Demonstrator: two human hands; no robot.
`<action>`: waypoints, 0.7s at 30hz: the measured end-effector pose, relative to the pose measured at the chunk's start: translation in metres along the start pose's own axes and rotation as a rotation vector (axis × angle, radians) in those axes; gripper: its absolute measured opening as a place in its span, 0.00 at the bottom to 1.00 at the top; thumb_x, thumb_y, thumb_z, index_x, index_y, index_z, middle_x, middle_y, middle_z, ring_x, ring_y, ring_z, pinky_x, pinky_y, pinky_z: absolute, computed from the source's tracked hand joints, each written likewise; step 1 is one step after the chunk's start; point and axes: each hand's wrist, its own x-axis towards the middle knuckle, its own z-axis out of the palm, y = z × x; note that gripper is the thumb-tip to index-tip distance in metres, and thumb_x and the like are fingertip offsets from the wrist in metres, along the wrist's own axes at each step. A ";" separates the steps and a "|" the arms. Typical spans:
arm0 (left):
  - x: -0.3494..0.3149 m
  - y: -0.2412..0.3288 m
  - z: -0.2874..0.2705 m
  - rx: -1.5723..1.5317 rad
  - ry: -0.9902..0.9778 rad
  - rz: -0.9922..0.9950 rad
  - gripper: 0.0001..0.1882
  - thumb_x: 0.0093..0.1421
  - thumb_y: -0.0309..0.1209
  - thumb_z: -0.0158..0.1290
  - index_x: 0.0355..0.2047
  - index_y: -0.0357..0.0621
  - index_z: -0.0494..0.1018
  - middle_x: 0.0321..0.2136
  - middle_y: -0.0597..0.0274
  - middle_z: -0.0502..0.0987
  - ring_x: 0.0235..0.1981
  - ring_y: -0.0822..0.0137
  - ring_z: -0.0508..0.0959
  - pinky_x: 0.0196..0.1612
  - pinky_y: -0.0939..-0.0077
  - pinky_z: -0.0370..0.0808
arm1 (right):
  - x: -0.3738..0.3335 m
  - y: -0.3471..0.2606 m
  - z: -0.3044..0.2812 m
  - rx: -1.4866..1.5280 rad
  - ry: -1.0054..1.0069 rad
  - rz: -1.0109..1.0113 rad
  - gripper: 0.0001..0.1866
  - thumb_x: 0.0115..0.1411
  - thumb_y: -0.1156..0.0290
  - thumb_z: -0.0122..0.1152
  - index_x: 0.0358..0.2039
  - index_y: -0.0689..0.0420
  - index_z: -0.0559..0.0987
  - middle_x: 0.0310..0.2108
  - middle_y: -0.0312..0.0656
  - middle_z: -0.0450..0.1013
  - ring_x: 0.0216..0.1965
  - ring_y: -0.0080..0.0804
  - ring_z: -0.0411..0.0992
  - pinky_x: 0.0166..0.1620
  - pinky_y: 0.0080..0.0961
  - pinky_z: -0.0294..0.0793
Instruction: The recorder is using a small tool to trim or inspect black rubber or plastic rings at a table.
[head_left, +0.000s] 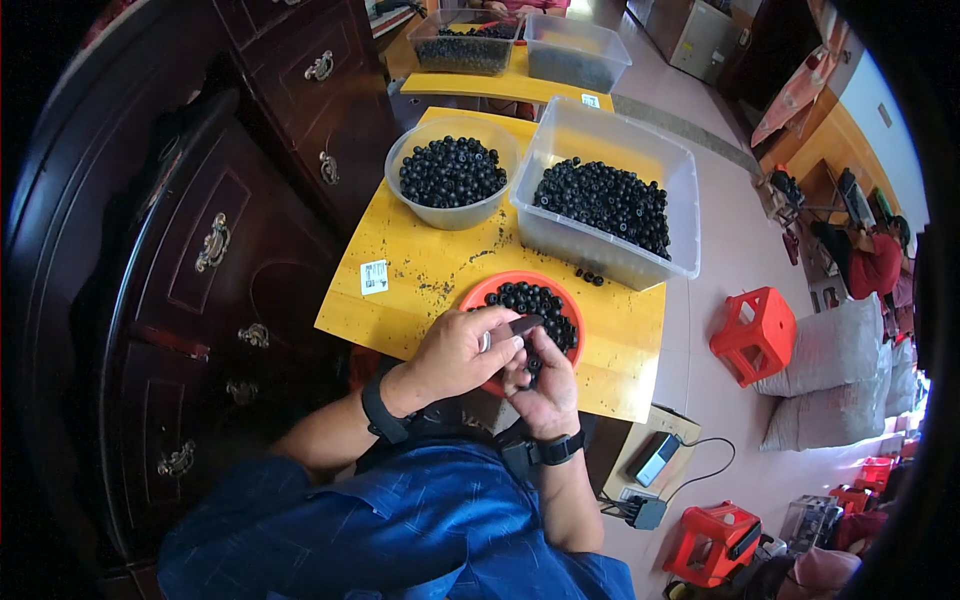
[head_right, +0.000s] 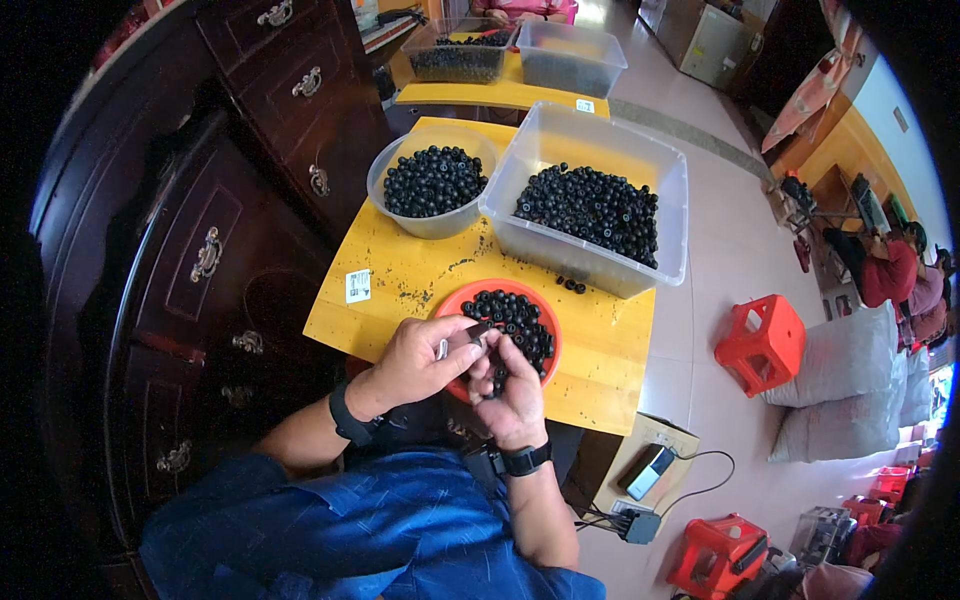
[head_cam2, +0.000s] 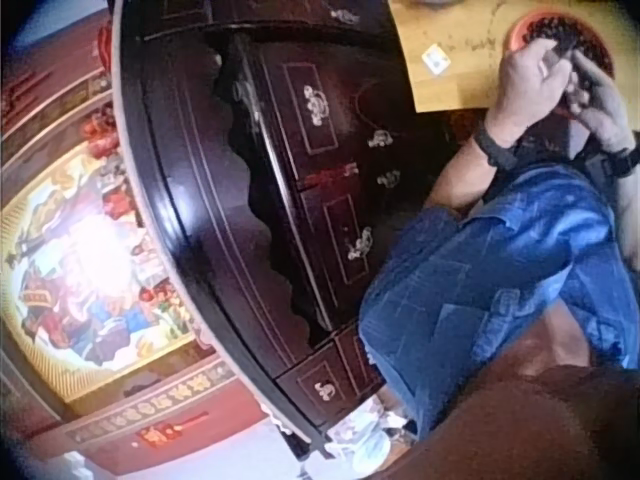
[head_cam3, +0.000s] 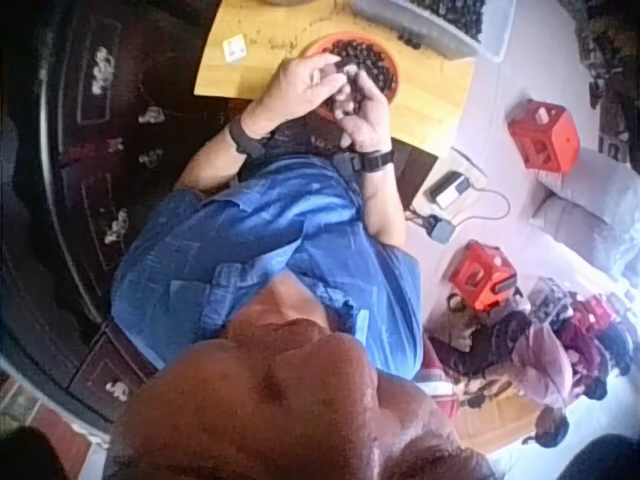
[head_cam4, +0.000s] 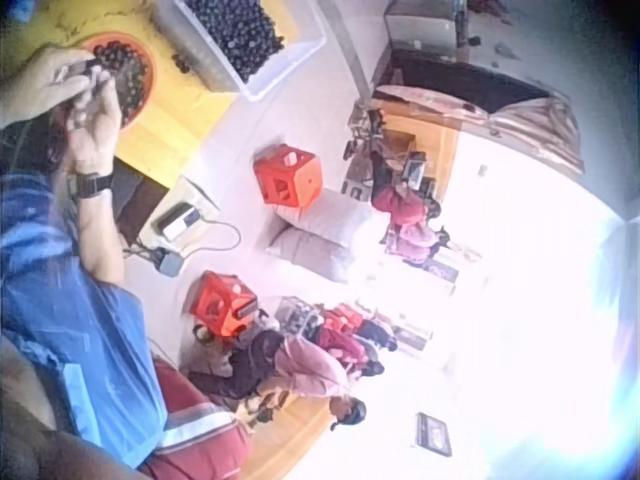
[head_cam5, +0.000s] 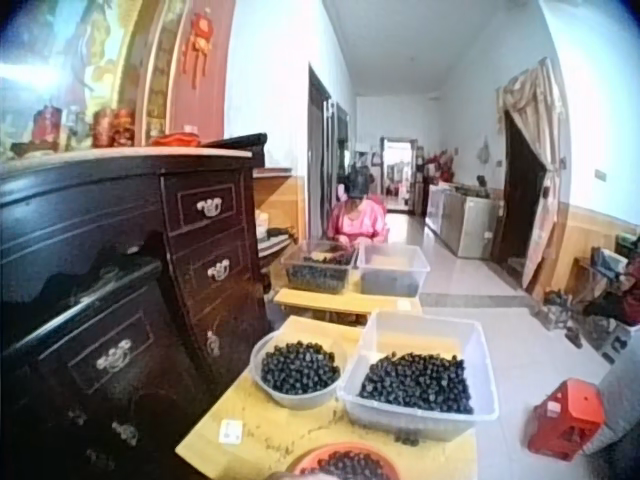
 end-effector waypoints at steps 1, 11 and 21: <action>-0.002 -0.001 0.001 0.004 0.001 0.005 0.12 0.57 0.28 0.57 0.42 0.41 0.77 0.22 0.58 0.80 0.23 0.64 0.81 0.27 0.71 0.75 | -0.002 0.004 -0.001 -0.030 -0.031 0.003 0.12 0.68 0.59 0.52 0.43 0.52 0.77 0.33 0.32 0.74 0.27 0.18 0.68 0.23 0.11 0.65; -0.003 0.000 -0.005 0.084 -0.016 0.011 0.10 0.60 0.28 0.55 0.40 0.38 0.77 0.20 0.60 0.78 0.20 0.74 0.78 0.24 0.76 0.73 | -0.013 0.014 0.023 -0.289 -0.083 -0.055 0.15 0.69 0.62 0.52 0.52 0.54 0.71 0.37 0.29 0.69 0.23 0.11 0.60 0.20 0.06 0.62; -0.002 -0.004 0.010 -0.316 -0.044 -0.127 0.10 0.61 0.24 0.55 0.43 0.41 0.80 0.23 0.80 0.70 0.23 0.87 0.63 0.28 0.89 0.60 | -0.016 -0.001 0.020 -0.343 -0.159 -0.105 0.14 0.69 0.65 0.53 0.51 0.57 0.71 0.38 0.33 0.71 0.21 0.09 0.57 0.20 0.06 0.60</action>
